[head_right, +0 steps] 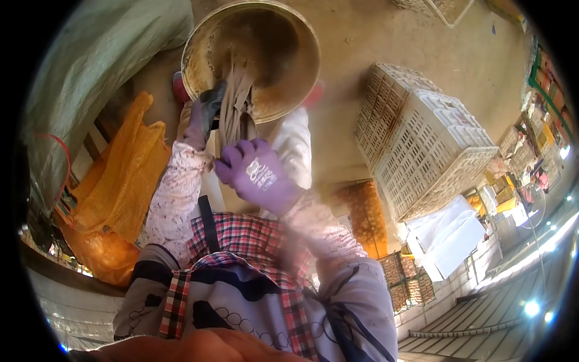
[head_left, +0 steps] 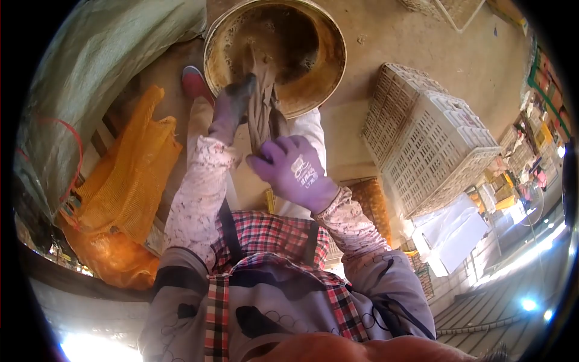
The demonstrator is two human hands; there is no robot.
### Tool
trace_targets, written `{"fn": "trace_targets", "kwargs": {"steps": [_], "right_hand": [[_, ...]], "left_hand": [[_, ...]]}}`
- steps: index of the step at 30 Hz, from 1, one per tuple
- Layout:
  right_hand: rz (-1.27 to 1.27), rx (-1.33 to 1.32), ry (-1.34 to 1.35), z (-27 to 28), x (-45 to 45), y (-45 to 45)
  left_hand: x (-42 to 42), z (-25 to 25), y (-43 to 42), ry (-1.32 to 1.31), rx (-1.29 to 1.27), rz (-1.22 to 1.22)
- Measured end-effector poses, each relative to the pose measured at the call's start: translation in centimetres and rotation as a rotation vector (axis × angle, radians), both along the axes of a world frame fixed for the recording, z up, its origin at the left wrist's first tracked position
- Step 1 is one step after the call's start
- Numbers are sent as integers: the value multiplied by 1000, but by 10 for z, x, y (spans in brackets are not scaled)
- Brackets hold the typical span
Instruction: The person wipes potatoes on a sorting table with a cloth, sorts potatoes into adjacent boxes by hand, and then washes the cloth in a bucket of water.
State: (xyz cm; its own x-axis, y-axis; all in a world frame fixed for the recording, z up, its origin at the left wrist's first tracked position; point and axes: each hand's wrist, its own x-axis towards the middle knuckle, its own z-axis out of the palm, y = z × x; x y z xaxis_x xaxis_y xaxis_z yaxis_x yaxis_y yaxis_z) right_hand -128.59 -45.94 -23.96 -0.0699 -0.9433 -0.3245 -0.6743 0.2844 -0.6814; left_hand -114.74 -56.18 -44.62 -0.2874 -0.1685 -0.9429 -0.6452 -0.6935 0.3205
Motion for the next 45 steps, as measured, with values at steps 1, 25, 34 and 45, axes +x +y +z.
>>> {"fn": "trace_targets", "kwargs": {"steps": [1,25,34,45], "right_hand": [[27,-37,3,3,1,0],[-639,566,-127,-45,-1,49],[-828,-146,-9,-45,-25,54],[-527,88,-151,-80,-38,28]], "left_hand": [[10,-40,9,-46,-127,-112],[51,108,-53,726,285,787],[63,143,-51,375,-733,-169],[42,186,-48,314,-789,-121]]}}
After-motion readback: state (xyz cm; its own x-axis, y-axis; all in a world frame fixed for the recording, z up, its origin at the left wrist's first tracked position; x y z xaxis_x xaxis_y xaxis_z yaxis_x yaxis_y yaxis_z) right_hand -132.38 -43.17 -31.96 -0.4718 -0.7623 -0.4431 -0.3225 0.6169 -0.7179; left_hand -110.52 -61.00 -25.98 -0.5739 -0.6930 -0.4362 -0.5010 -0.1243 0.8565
